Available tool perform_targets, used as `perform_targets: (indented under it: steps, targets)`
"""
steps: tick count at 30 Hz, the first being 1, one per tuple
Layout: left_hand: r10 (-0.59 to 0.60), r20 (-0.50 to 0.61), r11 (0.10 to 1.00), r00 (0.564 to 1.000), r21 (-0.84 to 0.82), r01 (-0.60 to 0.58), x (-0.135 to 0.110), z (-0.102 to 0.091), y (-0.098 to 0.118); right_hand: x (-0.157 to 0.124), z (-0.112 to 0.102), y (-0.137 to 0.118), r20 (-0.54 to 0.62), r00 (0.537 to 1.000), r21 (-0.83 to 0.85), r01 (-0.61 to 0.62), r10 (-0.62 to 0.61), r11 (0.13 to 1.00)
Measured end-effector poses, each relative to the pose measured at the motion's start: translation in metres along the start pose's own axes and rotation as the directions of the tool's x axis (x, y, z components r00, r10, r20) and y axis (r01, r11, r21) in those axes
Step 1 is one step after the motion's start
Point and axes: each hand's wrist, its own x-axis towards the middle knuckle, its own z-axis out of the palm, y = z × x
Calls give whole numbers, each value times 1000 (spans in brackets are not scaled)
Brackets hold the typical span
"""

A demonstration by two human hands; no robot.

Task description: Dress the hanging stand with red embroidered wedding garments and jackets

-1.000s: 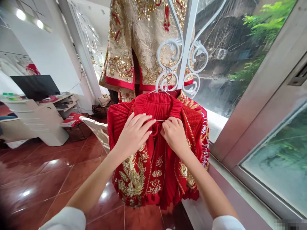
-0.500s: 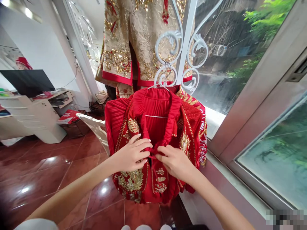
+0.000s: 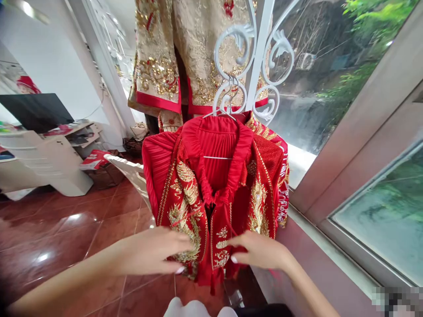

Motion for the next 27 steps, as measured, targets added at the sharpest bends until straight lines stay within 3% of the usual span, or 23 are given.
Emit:
perform_targets:
  steps: [1,2,4,6,9,14,20,25,27]
  targets:
    - [33,-103,996,994,81,-24,16,-7,1,13,7,-6,119,993,95,-14,2,995]
    - [50,-222,986,974,169,-12,34,-13,2,26,15,-12,164,986,174,-54,25,983]
    - [17,-404,925,914,354,139,65,-21,-2,49,33,-22,15,991,206,-132,132,970]
    - [-24,-454,839,891,475,265,85,-22,-11,64,52,-24,-201,957,160,-179,210,971]
    - [-35,-401,797,915,541,268,90,-15,-27,74,74,-17,-366,907,192,-146,209,970]
    - [15,-339,790,941,581,197,79,-9,-36,79,93,-14,-512,817,392,-54,266,918]
    - [51,-255,848,965,521,93,67,-22,-29,77,100,-32,-527,770,529,-35,360,848]
    - [66,-232,861,971,505,61,56,-27,-26,71,99,-36,-473,791,627,-7,388,779]
    - [90,-234,851,968,523,47,54,-25,-27,69,100,-36,-505,772,621,15,385,783]
